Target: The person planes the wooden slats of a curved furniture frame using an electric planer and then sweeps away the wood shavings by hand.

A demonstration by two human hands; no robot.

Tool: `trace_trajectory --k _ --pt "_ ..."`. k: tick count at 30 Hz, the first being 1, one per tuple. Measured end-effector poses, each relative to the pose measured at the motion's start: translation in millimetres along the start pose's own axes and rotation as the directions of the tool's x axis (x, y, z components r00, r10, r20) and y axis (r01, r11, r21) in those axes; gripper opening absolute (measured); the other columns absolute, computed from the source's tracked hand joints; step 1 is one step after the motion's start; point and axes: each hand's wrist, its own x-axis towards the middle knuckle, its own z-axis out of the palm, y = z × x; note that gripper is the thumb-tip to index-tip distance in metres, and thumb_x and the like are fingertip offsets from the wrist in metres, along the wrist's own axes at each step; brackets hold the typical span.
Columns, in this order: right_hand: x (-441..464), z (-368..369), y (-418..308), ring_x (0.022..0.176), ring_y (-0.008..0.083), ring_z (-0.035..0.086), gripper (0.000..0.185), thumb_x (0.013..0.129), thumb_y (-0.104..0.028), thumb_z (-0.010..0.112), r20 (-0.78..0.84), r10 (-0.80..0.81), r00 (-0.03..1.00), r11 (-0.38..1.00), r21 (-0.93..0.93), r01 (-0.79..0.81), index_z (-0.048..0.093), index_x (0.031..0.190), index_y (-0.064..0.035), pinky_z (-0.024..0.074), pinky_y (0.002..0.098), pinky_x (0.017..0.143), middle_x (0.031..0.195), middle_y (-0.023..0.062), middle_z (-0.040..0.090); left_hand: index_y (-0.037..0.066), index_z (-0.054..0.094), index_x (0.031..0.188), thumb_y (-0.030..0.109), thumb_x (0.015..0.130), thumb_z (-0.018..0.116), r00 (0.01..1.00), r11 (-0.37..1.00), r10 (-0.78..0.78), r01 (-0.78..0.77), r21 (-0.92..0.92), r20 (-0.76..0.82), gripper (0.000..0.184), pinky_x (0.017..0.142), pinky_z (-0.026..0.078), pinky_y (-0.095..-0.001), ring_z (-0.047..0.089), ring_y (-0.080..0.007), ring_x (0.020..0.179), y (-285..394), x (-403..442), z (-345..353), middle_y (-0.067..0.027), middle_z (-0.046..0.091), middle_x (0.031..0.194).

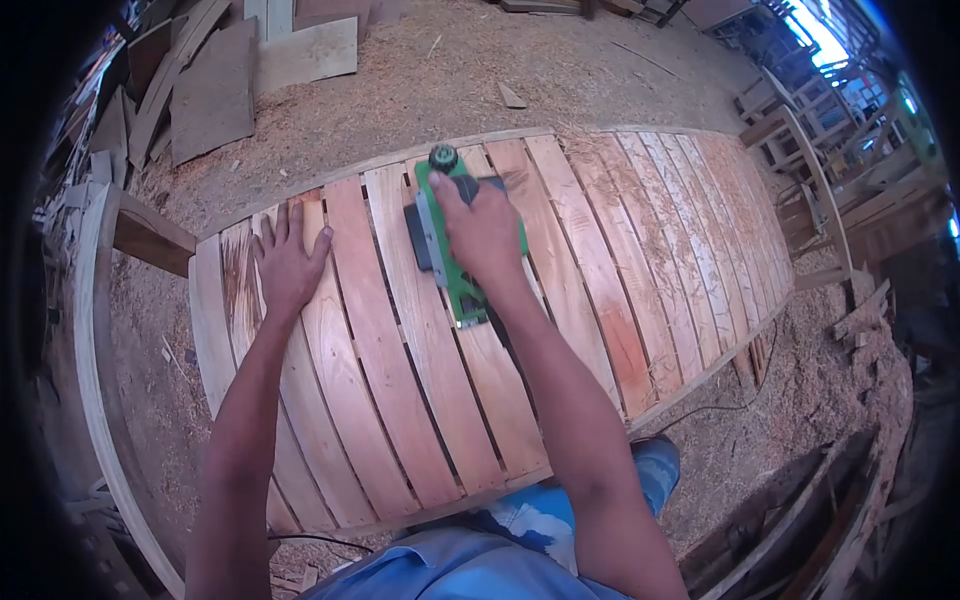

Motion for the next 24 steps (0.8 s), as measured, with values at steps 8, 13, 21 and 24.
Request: trace_trajectory --k 8,13,21,24 --pt "78.2 23.3 -31.1 0.06 0.032 0.075 0.083 0.102 -0.069 0.066 0.013 -0.047 0.999 0.999 -0.017 0.047 0.071 0.069 0.0068 0.0618 0.0467 0.072 0.063 0.0197 0.072 0.015 0.039 0.176 0.069 0.11 0.047 1.0 1.0 0.0 0.0 0.008 0.029 0.086 0.137 0.015 -0.0644 0.027 -0.0467 0.168 -0.6 1.0 -2.5 -0.0145 0.034 0.182" --pt "36.7 9.2 -6.2 0.058 0.0309 0.074 0.08 0.102 -0.068 0.067 0.06 -0.019 0.998 1.0 0.003 0.019 0.072 0.071 0.0064 0.0617 0.0459 0.073 0.063 0.0185 0.072 0.019 0.039 0.176 0.077 0.107 0.046 0.999 0.997 0.033 -0.035 0.071 0.02 0.09 0.136 0.015 -0.065 0.03 -0.0458 0.167 -10.6 1.9 12.2 -0.0113 0.034 0.183" --pt "-276.0 -89.9 53.4 0.088 0.0325 0.078 0.054 0.103 -0.048 0.075 0.003 0.176 0.984 0.984 -0.031 -0.175 0.073 0.118 0.0038 0.0594 0.0454 0.084 0.096 0.0218 0.079 0.022 0.036 0.177 0.079 0.107 0.045 1.0 0.998 0.029 -0.029 0.051 -0.004 0.091 0.136 0.017 -0.0655 0.032 -0.0462 0.166 -12.2 5.5 16.9 -0.0103 0.035 0.183" --pt "-382.2 -113.0 62.7 0.086 0.0295 0.076 0.047 0.104 -0.036 0.079 0.007 0.296 0.955 0.955 0.026 -0.296 0.071 0.129 0.0022 0.0587 0.0427 0.081 0.097 0.0198 0.077 0.022 0.037 0.177 0.078 0.107 0.044 0.999 0.998 0.031 -0.03 0.048 -0.009 0.09 0.135 0.017 -0.0657 0.033 -0.0465 0.166 -12.8 5.8 16.9 -0.0109 0.035 0.183"
